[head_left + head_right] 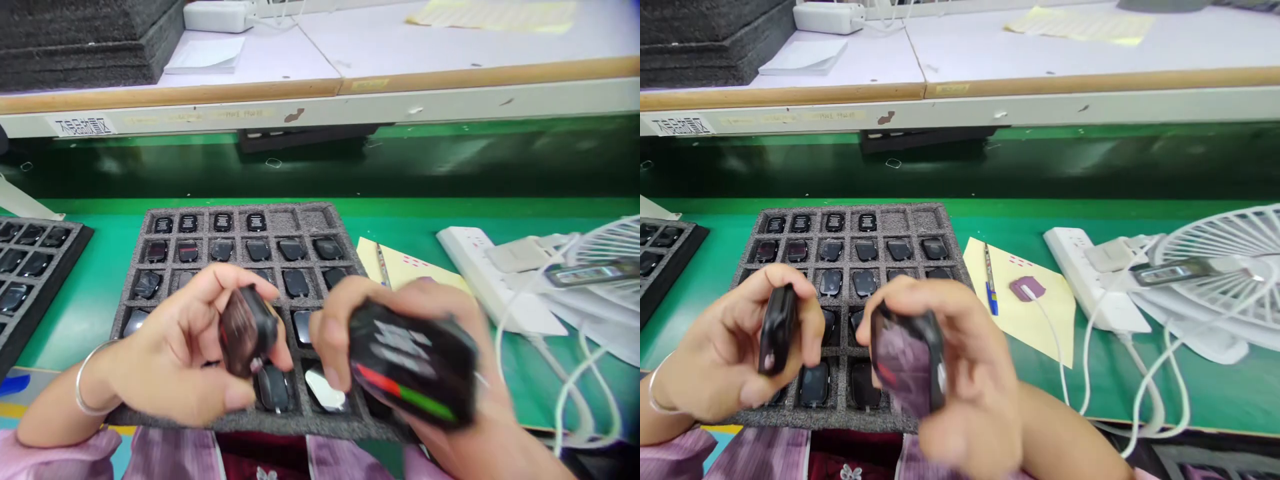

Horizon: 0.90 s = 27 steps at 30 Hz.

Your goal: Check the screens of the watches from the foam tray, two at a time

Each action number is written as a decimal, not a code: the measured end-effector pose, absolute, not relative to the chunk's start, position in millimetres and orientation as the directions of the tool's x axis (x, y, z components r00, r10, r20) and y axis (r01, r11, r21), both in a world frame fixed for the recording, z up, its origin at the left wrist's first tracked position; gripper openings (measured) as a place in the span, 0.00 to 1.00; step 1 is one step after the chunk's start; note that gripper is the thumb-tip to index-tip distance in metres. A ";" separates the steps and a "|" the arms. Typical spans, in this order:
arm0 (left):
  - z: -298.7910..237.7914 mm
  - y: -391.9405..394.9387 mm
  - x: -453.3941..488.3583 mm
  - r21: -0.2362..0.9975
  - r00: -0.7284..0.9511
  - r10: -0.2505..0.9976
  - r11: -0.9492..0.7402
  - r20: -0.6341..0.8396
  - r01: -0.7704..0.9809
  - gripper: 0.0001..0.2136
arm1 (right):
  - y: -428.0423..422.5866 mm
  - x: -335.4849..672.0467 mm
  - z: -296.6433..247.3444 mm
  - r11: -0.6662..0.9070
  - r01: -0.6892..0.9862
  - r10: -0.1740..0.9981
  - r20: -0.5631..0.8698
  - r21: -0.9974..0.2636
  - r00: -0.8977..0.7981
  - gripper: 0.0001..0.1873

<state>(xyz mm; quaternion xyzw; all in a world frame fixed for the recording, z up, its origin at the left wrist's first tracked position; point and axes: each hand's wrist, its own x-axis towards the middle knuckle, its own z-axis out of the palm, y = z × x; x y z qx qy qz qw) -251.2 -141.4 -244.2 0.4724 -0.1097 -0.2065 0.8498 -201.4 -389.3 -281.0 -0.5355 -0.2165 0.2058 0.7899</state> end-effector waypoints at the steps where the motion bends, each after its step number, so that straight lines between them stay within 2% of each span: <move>1: -245.8 -140.3 -245.5 0.858 0.898 -0.440 0.460 -0.001 0.227 0.22 | -380.6 -200.3 -280.0 0.383 -0.099 0.545 0.138 -0.919 0.827 0.23; 3: -249.4 -137.3 -233.9 0.904 0.928 -0.373 0.392 -0.017 0.174 0.21 | -366.2 -195.4 -279.9 0.439 -0.143 0.523 0.123 -0.887 0.843 0.29; 6: -255.7 -133.2 -221.0 0.965 0.966 -0.251 0.230 -0.065 0.124 0.23 | -354.5 -184.4 -282.8 0.491 -0.279 0.545 0.041 -0.825 0.838 0.31; 8: -259.2 -132.2 -216.7 0.981 0.969 -0.236 0.157 -0.073 0.112 0.26 | -351.5 -178.2 -285.3 0.523 -0.362 0.581 0.012 -0.772 0.814 0.30; 12: -265.1 -132.8 -212.2 0.989 0.977 -0.212 0.137 -0.025 0.055 0.25 | -348.6 -171.7 -290.6 0.525 -0.467 0.615 -0.061 -0.712 0.786 0.31; 16: -272.2 -132.7 -205.9 0.995 0.991 -0.134 0.094 -0.020 0.033 0.25 | -346.7 -168.5 -293.7 0.514 -0.499 0.619 -0.100 -0.698 0.779 0.31; 21: -277.7 -134.7 -200.6 0.999 0.999 -0.045 0.046 0.000 0.002 0.30 | -347.0 -166.3 -294.1 0.480 -0.501 0.630 -0.115 -0.720 0.768 0.31; 27: -278.8 -135.7 -200.4 0.999 0.999 -0.016 0.003 0.043 -0.043 0.31 | -348.2 -165.4 -296.0 0.476 -0.534 0.683 -0.089 -0.699 0.725 0.29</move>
